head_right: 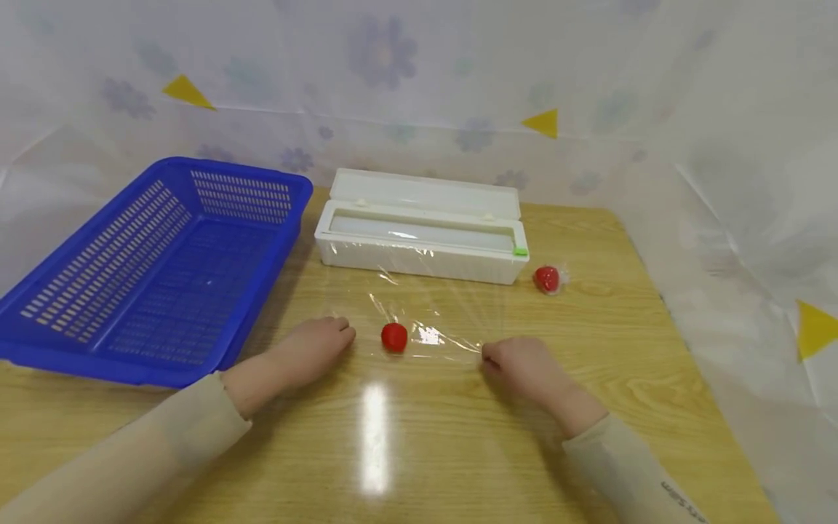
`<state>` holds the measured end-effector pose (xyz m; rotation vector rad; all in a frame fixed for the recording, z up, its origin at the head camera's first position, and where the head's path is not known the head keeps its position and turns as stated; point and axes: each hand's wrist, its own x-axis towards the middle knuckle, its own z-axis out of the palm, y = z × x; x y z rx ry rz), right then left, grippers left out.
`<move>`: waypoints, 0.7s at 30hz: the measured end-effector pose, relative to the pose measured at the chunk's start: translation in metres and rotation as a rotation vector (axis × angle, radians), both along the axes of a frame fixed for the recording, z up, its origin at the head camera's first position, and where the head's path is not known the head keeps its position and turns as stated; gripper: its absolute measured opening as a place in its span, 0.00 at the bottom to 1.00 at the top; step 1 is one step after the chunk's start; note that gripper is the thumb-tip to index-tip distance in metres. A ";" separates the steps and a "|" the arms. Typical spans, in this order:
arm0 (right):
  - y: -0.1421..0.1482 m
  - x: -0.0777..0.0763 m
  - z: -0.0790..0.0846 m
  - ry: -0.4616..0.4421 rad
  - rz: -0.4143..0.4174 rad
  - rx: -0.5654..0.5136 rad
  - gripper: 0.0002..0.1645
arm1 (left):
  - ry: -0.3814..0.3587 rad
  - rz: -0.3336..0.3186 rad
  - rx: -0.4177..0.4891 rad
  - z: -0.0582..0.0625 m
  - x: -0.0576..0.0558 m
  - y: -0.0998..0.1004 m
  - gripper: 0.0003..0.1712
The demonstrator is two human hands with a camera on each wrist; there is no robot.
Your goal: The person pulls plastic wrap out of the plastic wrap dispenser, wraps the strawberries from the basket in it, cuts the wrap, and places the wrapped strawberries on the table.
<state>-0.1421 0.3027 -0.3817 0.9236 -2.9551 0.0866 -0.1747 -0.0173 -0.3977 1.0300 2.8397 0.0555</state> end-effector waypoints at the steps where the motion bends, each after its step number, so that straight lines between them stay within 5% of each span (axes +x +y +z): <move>1: 0.000 0.000 0.001 0.002 0.002 -0.008 0.05 | 0.001 -0.001 0.005 0.001 0.001 -0.001 0.11; 8: 0.001 -0.005 0.007 0.011 -0.027 -0.039 0.05 | 0.019 0.051 0.132 0.006 0.001 -0.002 0.02; 16: 0.006 -0.013 0.010 -0.033 -0.151 -0.114 0.02 | 0.047 0.166 0.308 0.010 -0.002 0.001 0.06; 21: 0.010 -0.021 0.009 -0.064 -0.243 -0.183 0.04 | 0.037 0.291 0.420 0.010 -0.006 0.008 0.05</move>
